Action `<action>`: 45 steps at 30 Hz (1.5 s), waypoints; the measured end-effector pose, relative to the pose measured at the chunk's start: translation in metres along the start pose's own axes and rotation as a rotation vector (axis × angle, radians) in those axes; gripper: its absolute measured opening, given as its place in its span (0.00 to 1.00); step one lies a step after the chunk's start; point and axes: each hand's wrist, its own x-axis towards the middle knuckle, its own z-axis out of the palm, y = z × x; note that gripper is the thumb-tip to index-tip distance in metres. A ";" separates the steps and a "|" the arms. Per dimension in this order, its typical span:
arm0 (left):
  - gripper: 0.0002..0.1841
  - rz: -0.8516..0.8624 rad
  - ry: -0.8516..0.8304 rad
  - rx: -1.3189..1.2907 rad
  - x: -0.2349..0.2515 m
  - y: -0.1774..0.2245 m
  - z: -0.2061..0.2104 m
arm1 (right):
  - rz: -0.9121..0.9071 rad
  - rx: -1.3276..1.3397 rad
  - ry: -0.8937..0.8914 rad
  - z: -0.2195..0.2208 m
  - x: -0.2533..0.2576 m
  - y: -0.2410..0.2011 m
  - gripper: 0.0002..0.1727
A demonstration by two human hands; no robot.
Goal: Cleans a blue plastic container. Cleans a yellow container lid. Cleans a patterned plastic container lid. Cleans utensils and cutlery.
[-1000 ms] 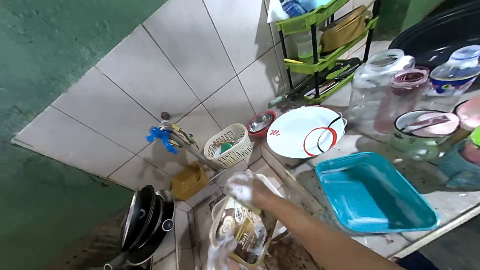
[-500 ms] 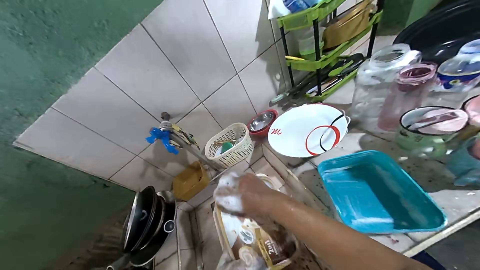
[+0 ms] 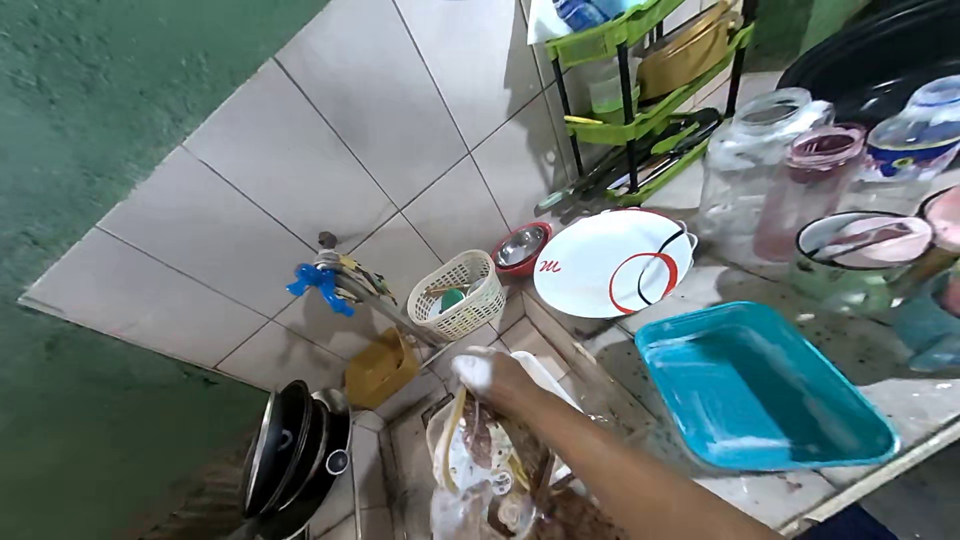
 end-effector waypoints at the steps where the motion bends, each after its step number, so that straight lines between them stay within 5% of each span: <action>1: 0.29 0.010 0.000 -0.011 0.002 -0.005 -0.001 | 0.087 0.016 -0.057 -0.004 0.003 0.003 0.11; 5: 0.22 -0.049 -0.022 -0.313 -0.003 -0.012 -0.002 | 0.123 -0.088 -0.010 -0.014 0.000 -0.013 0.10; 10: 0.16 -0.061 -0.176 -0.341 0.000 -0.027 -0.028 | -0.164 -0.144 0.075 -0.006 -0.014 -0.052 0.11; 14: 0.09 0.128 -0.402 -0.377 0.004 -0.054 -0.048 | -0.217 -0.076 -0.345 0.008 -0.038 -0.081 0.17; 17: 0.11 0.173 -0.460 -0.625 0.001 -0.058 -0.036 | -0.384 -0.107 -0.315 0.031 -0.047 -0.072 0.14; 19: 0.08 0.096 -0.218 -0.624 -0.003 -0.054 -0.022 | -0.273 -0.059 -0.276 0.025 -0.039 -0.058 0.19; 21: 0.07 0.016 -0.039 -0.542 -0.003 -0.049 -0.016 | 0.044 -0.014 -0.288 0.006 -0.020 -0.036 0.23; 23: 0.08 -0.032 -0.011 -0.547 -0.003 -0.042 -0.010 | 0.217 -0.149 -0.126 0.012 -0.003 0.000 0.16; 25: 0.11 -0.061 -0.024 -0.584 -0.002 -0.041 -0.005 | 0.322 -0.217 -0.150 0.020 -0.006 0.005 0.15; 29: 0.25 -0.023 -0.027 -0.637 0.009 -0.044 -0.004 | 0.276 -0.058 -0.258 0.050 -0.052 -0.049 0.33; 33: 0.25 -0.148 0.199 -0.499 0.003 -0.005 0.005 | 0.092 0.136 -0.440 0.052 -0.091 -0.062 0.29; 35: 0.26 -0.075 0.073 -0.665 0.006 -0.025 -0.004 | 0.023 0.090 -0.479 0.037 -0.083 -0.041 0.31; 40: 0.32 -0.100 -0.036 -0.744 0.010 -0.042 -0.007 | 0.240 -0.037 -0.166 0.001 -0.051 0.026 0.32; 45: 0.29 -0.123 0.024 -0.661 0.020 -0.033 -0.013 | 0.361 -0.005 -0.043 -0.017 -0.033 0.024 0.40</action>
